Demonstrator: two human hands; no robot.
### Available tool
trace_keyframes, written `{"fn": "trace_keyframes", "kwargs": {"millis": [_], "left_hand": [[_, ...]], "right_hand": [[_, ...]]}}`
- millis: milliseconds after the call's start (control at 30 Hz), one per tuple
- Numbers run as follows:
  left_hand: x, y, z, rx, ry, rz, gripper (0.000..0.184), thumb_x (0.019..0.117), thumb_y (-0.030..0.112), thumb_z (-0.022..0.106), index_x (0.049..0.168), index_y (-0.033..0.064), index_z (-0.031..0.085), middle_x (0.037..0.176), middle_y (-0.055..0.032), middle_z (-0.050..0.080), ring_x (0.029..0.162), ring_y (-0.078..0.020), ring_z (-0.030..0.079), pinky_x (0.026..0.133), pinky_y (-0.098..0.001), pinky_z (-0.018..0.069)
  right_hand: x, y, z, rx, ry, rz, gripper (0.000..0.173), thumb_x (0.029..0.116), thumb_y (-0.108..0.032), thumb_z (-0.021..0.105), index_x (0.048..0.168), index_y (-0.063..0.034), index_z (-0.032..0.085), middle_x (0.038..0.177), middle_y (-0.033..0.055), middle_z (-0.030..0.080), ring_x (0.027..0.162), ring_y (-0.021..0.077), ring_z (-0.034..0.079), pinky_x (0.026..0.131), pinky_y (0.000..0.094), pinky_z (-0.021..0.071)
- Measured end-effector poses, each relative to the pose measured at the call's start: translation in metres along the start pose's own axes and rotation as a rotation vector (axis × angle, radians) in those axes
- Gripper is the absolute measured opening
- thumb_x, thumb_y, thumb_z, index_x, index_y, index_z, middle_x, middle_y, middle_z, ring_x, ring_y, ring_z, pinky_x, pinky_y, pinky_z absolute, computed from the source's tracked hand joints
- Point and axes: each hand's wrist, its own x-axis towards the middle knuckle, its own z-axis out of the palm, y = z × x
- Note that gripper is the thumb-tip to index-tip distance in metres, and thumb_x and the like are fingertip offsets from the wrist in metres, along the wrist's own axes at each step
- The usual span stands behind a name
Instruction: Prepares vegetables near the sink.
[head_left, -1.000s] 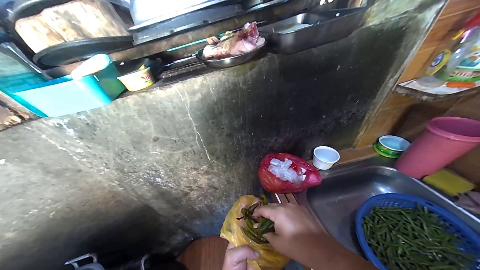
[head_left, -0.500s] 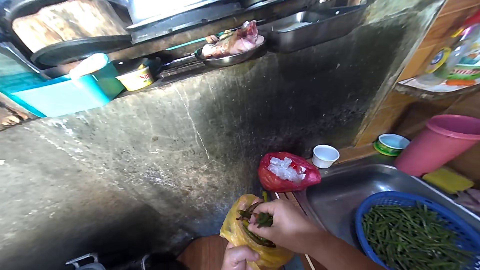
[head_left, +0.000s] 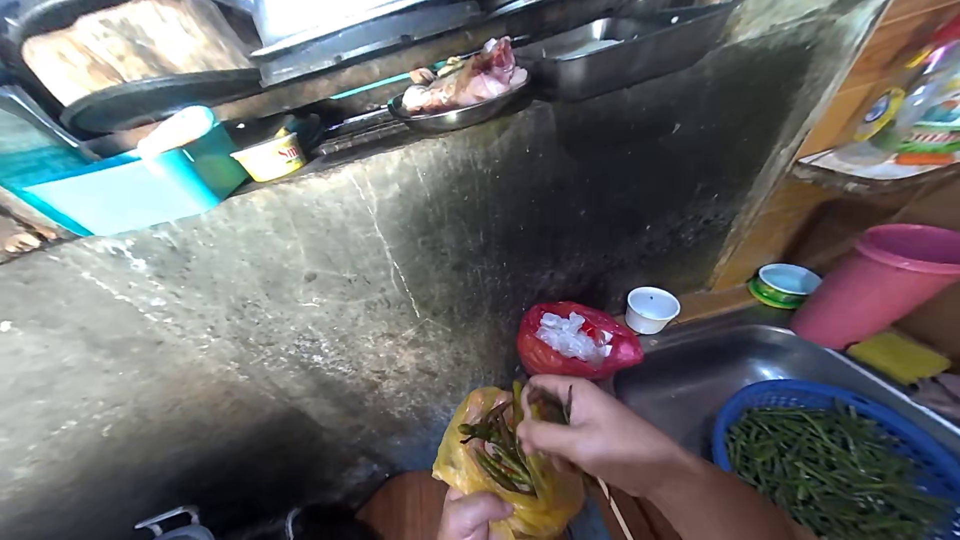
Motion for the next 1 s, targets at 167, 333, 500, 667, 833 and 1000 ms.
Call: {"fn": "trace_keyframes", "kwargs": {"millis": [167, 333, 500, 667, 833, 1000], "left_hand": [[0.001, -0.001, 0.008, 0.036, 0.0, 0.013, 0.039, 0.0657, -0.015, 0.065, 0.098, 0.0037, 0.076, 0.091, -0.0113, 0.078, 0.083, -0.0171, 0.077, 0.077, -0.0354, 0.0638], [0.001, 0.001, 0.009, 0.021, -0.027, 0.009, 0.037, 0.066, -0.015, 0.065, 0.096, 0.0039, 0.077, 0.088, -0.0116, 0.078, 0.08, -0.0168, 0.077, 0.076, -0.0345, 0.0636], [0.0, 0.0, 0.006, 0.033, -0.043, 0.017, 0.038, 0.0664, -0.015, 0.064, 0.096, 0.0051, 0.078, 0.089, -0.0108, 0.079, 0.083, -0.0162, 0.077, 0.078, -0.0345, 0.0635], [0.0, -0.004, 0.002, 0.0, -0.071, 0.024, 0.037, 0.0674, -0.011, 0.067, 0.097, 0.0077, 0.079, 0.09, -0.0073, 0.079, 0.084, -0.0129, 0.076, 0.079, -0.0311, 0.0627], [0.002, -0.003, 0.001, -0.042, 0.035, 0.007, 0.033, 0.0642, -0.011, 0.066, 0.09, 0.0053, 0.077, 0.086, -0.0104, 0.078, 0.08, -0.0166, 0.076, 0.074, -0.0349, 0.0636], [0.003, -0.002, 0.001, -0.028, 0.037, 0.027, 0.032, 0.0639, -0.012, 0.067, 0.09, 0.0044, 0.077, 0.084, -0.0109, 0.077, 0.078, -0.0166, 0.076, 0.074, -0.0343, 0.0638]], "right_hand": [[-0.007, -0.018, 0.028, -0.761, -0.126, 0.135, 0.037, 0.0969, -0.029, 0.07, 0.122, -0.0024, 0.069, 0.112, 0.021, 0.071, 0.11, 0.0367, 0.067, 0.095, 0.0565, 0.0514], [-0.01, 0.0, 0.043, -0.904, 0.011, 0.012, 0.032, 0.091, -0.024, 0.073, 0.115, -0.0025, 0.072, 0.101, 0.0202, 0.074, 0.098, 0.0396, 0.072, 0.081, 0.0588, 0.0561], [-0.004, -0.011, 0.036, -0.874, -0.161, 0.162, 0.036, 0.0958, -0.025, 0.068, 0.127, -0.0059, 0.069, 0.115, 0.0185, 0.072, 0.112, 0.0368, 0.067, 0.093, 0.0574, 0.0523], [0.002, -0.007, 0.032, -0.766, -0.233, 0.208, 0.038, 0.091, -0.029, 0.074, 0.119, -0.0036, 0.07, 0.108, 0.0187, 0.07, 0.104, 0.0341, 0.067, 0.089, 0.0552, 0.0525], [0.003, 0.019, 0.015, -0.166, -0.127, -0.048, 0.02, 0.0885, -0.028, 0.075, 0.093, -0.0093, 0.069, 0.074, -0.0042, 0.062, 0.06, 0.0027, 0.058, 0.056, 0.0223, 0.0512], [-0.003, 0.023, 0.011, 0.403, 0.066, -0.174, 0.009, 0.0919, -0.023, 0.074, 0.095, -0.0146, 0.073, 0.073, -0.0077, 0.067, 0.054, 0.0007, 0.058, 0.051, 0.0189, 0.053]]}}
